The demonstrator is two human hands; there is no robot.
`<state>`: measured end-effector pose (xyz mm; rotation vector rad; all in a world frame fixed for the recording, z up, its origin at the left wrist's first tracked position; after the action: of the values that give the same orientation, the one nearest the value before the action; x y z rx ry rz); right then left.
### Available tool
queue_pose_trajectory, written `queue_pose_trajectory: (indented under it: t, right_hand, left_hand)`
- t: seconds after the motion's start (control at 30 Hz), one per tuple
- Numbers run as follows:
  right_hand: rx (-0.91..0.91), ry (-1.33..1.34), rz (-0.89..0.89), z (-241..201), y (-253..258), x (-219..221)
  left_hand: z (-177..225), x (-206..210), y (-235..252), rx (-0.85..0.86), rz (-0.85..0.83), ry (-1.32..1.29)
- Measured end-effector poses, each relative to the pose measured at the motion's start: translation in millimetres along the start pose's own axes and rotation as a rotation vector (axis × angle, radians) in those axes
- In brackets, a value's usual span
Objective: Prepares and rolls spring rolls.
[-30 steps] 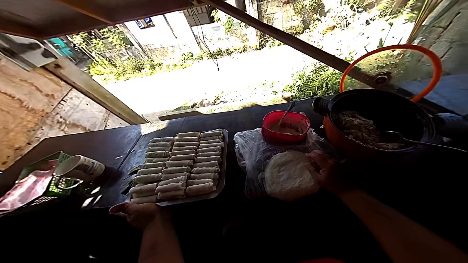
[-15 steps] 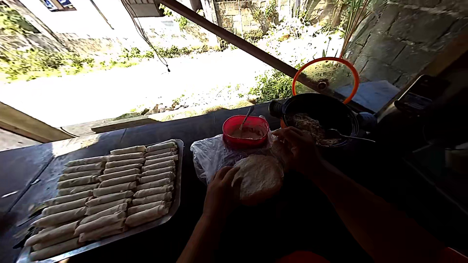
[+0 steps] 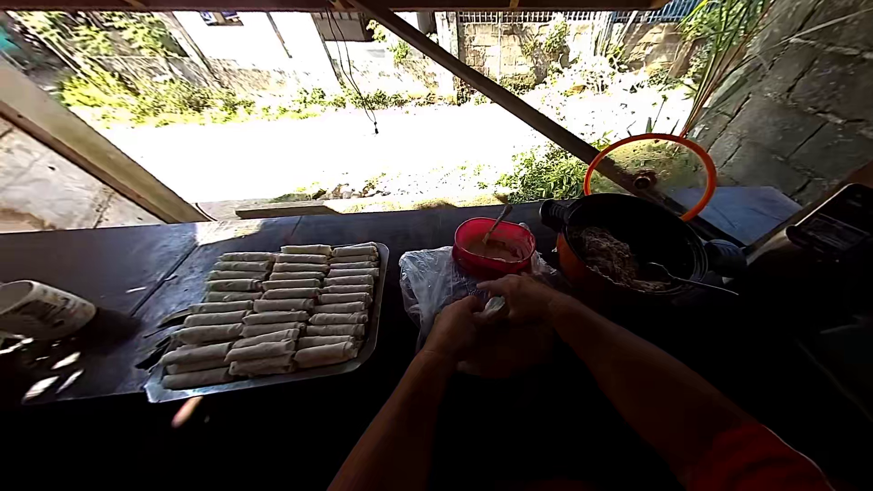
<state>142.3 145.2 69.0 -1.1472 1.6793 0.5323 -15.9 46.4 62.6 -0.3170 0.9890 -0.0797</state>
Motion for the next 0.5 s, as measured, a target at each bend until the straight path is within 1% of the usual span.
queue_pose_trajectory:
  t: [0.07,0.17,0.23,0.27,0.33,0.43,0.5]
  right_hand:
    - [-0.097,0.069,-0.009,0,2,-5]
    - [-0.141,0.143,-0.057,-12,-5,-26]
    - [-0.165,0.144,-0.068,-24,-13,-42]
    - [-0.179,0.145,-0.057,-29,-18,-48]
    - [-0.182,0.175,-0.039,-40,-27,-62]
    - [-0.137,0.242,-0.002,-58,-41,-98]
    - [-0.162,0.256,0.065,-66,-46,-120]
  left_hand:
    - [-3,1,-7,0.045,0.062,-0.098]
    - [-11,-4,-13,0.121,0.084,-0.379]
    - [-18,-7,-17,0.195,-0.002,-0.644]
    - [-24,-6,-21,0.23,-0.086,-0.789]
    - [-43,-2,-25,0.351,-0.251,-1.024]
    - [-61,10,-25,0.533,-0.339,-1.22]
    - [-60,17,-26,0.583,-0.32,-1.291]
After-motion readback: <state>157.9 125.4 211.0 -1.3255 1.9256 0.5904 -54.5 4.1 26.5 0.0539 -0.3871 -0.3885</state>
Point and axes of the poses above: each hand's wrist, its own y-axis towards the middle knuckle, its own x-axis out of the palm, z = x × y, the point moved 2 cm from there along y, towards the middle knuckle, and after that the axes turned 5 degrees about -x, right-handed, at the moved point
